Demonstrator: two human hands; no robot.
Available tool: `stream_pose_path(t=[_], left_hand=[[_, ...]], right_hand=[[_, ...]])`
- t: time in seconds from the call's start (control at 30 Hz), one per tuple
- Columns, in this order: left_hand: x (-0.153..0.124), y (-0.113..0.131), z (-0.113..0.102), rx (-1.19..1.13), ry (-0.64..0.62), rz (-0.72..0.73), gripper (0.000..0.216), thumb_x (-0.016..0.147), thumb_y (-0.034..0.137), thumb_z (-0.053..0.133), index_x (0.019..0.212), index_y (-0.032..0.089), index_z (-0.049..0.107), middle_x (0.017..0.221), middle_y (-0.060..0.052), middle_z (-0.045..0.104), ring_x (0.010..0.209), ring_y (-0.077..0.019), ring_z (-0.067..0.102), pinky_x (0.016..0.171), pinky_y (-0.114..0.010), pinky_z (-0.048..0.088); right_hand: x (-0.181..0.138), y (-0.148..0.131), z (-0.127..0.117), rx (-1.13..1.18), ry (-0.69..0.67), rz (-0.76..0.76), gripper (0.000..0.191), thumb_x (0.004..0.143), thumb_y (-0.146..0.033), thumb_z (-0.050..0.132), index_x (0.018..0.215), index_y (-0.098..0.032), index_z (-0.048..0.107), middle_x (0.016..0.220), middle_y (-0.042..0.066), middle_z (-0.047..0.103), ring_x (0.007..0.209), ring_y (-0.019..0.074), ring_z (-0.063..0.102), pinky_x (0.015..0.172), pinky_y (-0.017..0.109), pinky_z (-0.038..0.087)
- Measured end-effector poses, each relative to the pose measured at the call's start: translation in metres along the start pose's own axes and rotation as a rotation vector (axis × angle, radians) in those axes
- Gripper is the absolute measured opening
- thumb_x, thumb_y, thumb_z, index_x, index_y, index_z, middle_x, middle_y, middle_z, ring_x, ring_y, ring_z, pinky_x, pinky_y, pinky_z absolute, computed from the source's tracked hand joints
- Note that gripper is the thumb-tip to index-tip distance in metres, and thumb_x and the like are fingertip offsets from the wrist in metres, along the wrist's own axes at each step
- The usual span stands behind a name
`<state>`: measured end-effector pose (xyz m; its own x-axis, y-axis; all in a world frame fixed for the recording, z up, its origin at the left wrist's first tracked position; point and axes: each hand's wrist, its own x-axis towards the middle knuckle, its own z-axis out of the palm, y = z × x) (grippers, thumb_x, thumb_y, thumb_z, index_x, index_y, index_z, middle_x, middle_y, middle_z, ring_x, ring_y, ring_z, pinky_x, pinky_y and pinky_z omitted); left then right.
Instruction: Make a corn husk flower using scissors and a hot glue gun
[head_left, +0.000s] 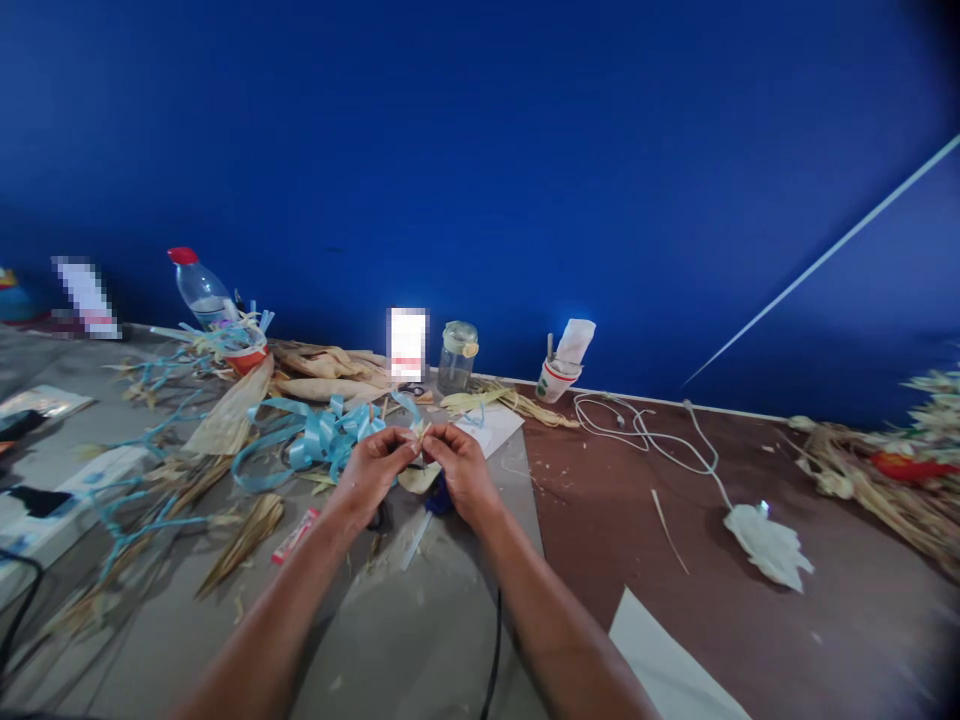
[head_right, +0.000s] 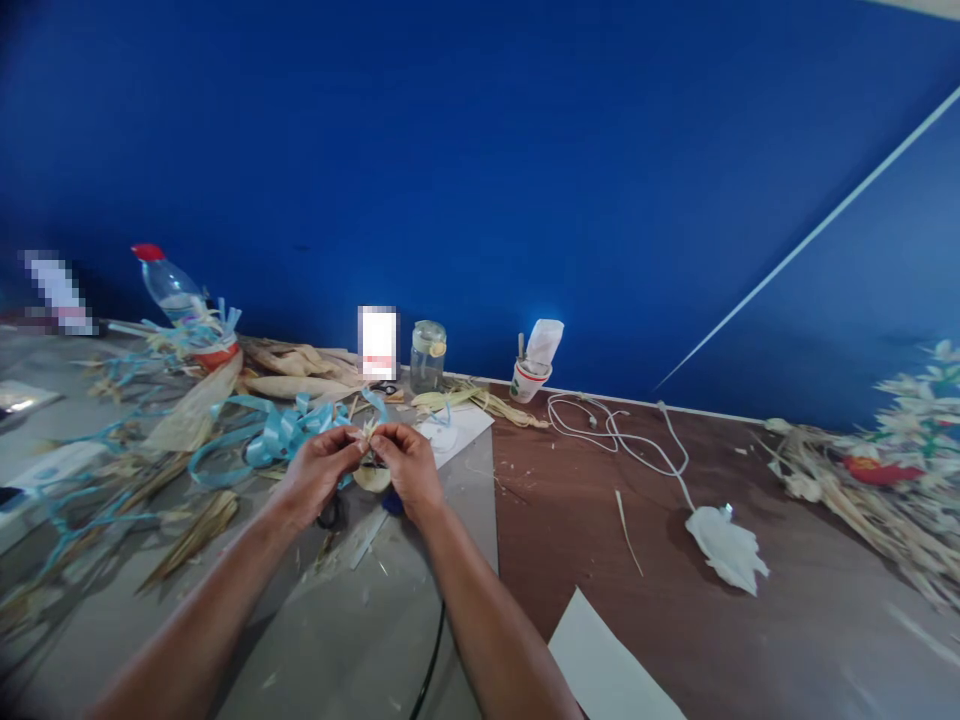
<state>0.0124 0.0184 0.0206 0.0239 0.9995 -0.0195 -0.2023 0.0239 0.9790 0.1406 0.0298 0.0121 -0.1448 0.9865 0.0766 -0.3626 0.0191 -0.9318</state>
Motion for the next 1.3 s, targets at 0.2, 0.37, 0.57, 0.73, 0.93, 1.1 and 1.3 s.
stream_pose_path(t=[0.2,0.37,0.57,0.73,0.93,1.1,1.3], left_hand=[[0.001,0.004,-0.003,0.093,-0.021,-0.024,0.034,0.056,0.043,0.08,0.068,0.016,0.065,0.064,-0.001,0.064,0.06,-0.014,0.056,0.059,-0.025,0.044],[0.002,0.004,-0.006,0.143,-0.069,-0.042,0.029,0.058,0.039,0.078,0.069,0.015,0.066,0.063,0.0,0.065,0.06,-0.0131,0.055,0.06,-0.025,0.043],[0.002,0.004,-0.005,0.166,-0.074,-0.042,0.029,0.059,0.04,0.078,0.067,0.015,0.065,0.062,0.001,0.063,0.059,-0.0121,0.053,0.059,-0.024,0.041],[0.001,0.004,-0.001,0.122,-0.068,-0.035,0.028,0.058,0.039,0.076,0.07,0.016,0.065,0.064,0.0,0.064,0.061,-0.0128,0.055,0.061,-0.025,0.043],[0.003,-0.005,-0.001,0.261,-0.027,0.06,0.021,0.064,0.034,0.069,0.075,0.016,0.065,0.066,0.0,0.063,0.061,-0.0135,0.055,0.059,-0.025,0.042],[0.004,-0.009,-0.001,0.462,0.01,0.176,0.017,0.07,0.031,0.063,0.077,0.016,0.066,0.072,-0.001,0.065,0.068,-0.0158,0.057,0.064,-0.026,0.043],[0.0,-0.011,0.002,0.695,0.089,0.307,0.014,0.075,0.031,0.059,0.074,0.017,0.062,0.073,-0.003,0.064,0.07,-0.0174,0.058,0.063,-0.027,0.042]], right_hand=[[-0.001,-0.005,-0.004,0.092,-0.108,0.128,0.021,0.061,-0.028,0.078,0.071,-0.017,0.064,0.067,-0.003,0.059,0.059,0.0091,0.05,0.061,0.023,0.039],[-0.001,-0.009,-0.006,0.068,-0.131,0.173,0.027,0.054,-0.026,0.082,0.072,-0.018,0.063,0.063,-0.004,0.058,0.059,0.0098,0.05,0.059,0.023,0.038],[-0.001,-0.009,-0.006,0.041,-0.098,0.173,0.019,0.057,-0.024,0.076,0.067,-0.017,0.061,0.061,-0.004,0.059,0.058,0.0093,0.049,0.059,0.023,0.036],[-0.001,-0.008,-0.003,0.064,-0.03,0.137,0.018,0.059,-0.025,0.072,0.07,-0.018,0.06,0.062,-0.005,0.057,0.057,0.0092,0.047,0.058,0.023,0.036],[0.002,-0.003,0.0,-0.067,0.073,-0.017,0.014,0.063,-0.027,0.066,0.07,-0.019,0.057,0.061,-0.006,0.051,0.056,0.0096,0.044,0.058,0.024,0.037],[0.002,0.001,0.001,-0.19,0.169,-0.059,0.016,0.065,-0.031,0.063,0.074,-0.02,0.055,0.064,-0.005,0.055,0.059,0.0123,0.051,0.06,0.025,0.041],[0.0,0.005,0.004,-0.258,0.224,-0.065,0.014,0.065,-0.03,0.062,0.072,-0.02,0.054,0.064,-0.004,0.057,0.061,0.0137,0.053,0.06,0.026,0.042]])
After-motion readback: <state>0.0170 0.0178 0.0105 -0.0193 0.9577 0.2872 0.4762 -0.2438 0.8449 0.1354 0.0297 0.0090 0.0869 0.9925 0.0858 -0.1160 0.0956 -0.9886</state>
